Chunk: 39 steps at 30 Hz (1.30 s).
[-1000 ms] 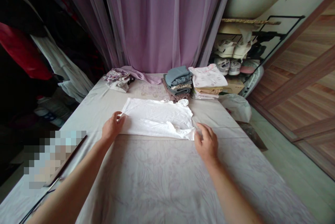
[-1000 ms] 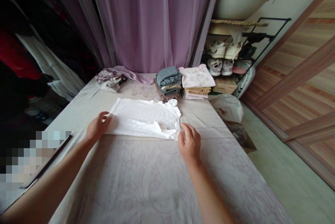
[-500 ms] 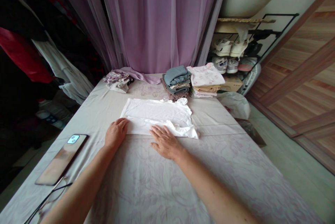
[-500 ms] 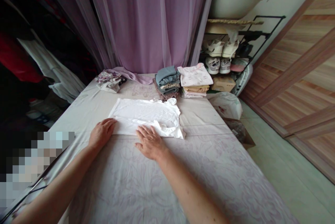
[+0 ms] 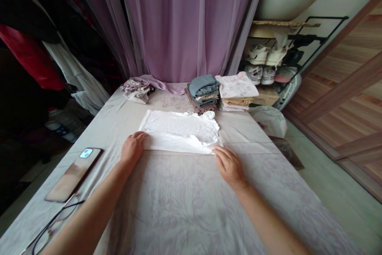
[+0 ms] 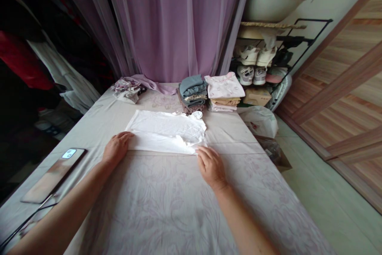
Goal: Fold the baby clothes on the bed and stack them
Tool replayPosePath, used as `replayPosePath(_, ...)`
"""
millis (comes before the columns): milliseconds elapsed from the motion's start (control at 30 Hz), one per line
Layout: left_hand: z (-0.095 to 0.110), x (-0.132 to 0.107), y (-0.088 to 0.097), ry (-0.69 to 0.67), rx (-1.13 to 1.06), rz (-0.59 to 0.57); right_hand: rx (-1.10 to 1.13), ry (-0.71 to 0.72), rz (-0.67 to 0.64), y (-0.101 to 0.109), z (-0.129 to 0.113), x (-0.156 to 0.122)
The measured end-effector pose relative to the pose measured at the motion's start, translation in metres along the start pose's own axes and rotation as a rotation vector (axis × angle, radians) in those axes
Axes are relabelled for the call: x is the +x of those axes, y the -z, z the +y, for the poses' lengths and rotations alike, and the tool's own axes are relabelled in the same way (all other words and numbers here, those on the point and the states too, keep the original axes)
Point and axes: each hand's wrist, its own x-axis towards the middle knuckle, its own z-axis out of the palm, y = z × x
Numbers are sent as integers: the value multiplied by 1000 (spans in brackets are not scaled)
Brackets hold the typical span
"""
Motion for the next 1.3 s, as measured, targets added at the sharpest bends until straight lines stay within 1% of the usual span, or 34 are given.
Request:
replayPosePath(67,1,-3,2,19,-4,16,-30,-184,159,0,10,-3)
replayPosePath(100,4,-6,3,27,8,31,-57,-268,200,-1,14,-4)
replayPosePath(167,14,-13,5,23,49,79,-103,-372,205,-2,19,-5)
replayPosePath(233,31,-21,3,-42,64,109,-109,-397,162,-2,22,-5)
replayPosePath(300,51,-28,-1,-183,18,54,-76,-400,129,-3,24,-4)
replayPosePath(367,70,-31,-8,-319,-42,-62,-31,-411,114,-3,28,-2)
replayPosePath(400,77,-31,-11,-355,-57,-119,-11,-412,103,-3,30,-1)
replayPosePath(433,81,-30,-14,-364,-61,-163,2,-408,88,-2,34,1)
replayPosePath(500,82,-28,-18,-328,-42,-207,18,-380,57,0,41,2)
replayPosePath(600,73,-25,-19,-264,-4,-216,20,-319,32,4,47,0)
replayPosePath(733,64,-24,-16,-208,19,-191,-21,-286,6,8,43,-5)
replayPosePath(800,64,-24,-15,-209,7,-155,4,-293,38,10,40,-5)
replayPosePath(867,63,-26,-13,-229,-16,-114,74,-300,84,11,38,-5)
replayPosePath(933,57,-27,-10,-247,-36,-88,137,-308,105,12,38,-4)
replayPosePath(1033,36,-27,-4,-222,-47,-65,157,-333,85,12,41,0)
replayPosePath(1133,5,-17,0,-119,-55,-4,113,-369,36,7,46,13)
replayPosePath(1200,-14,-4,4,-21,-72,20,71,-389,-18,2,52,30)
replayPosePath(1300,-31,26,13,157,-75,-29,32,-430,-109,-9,62,64)
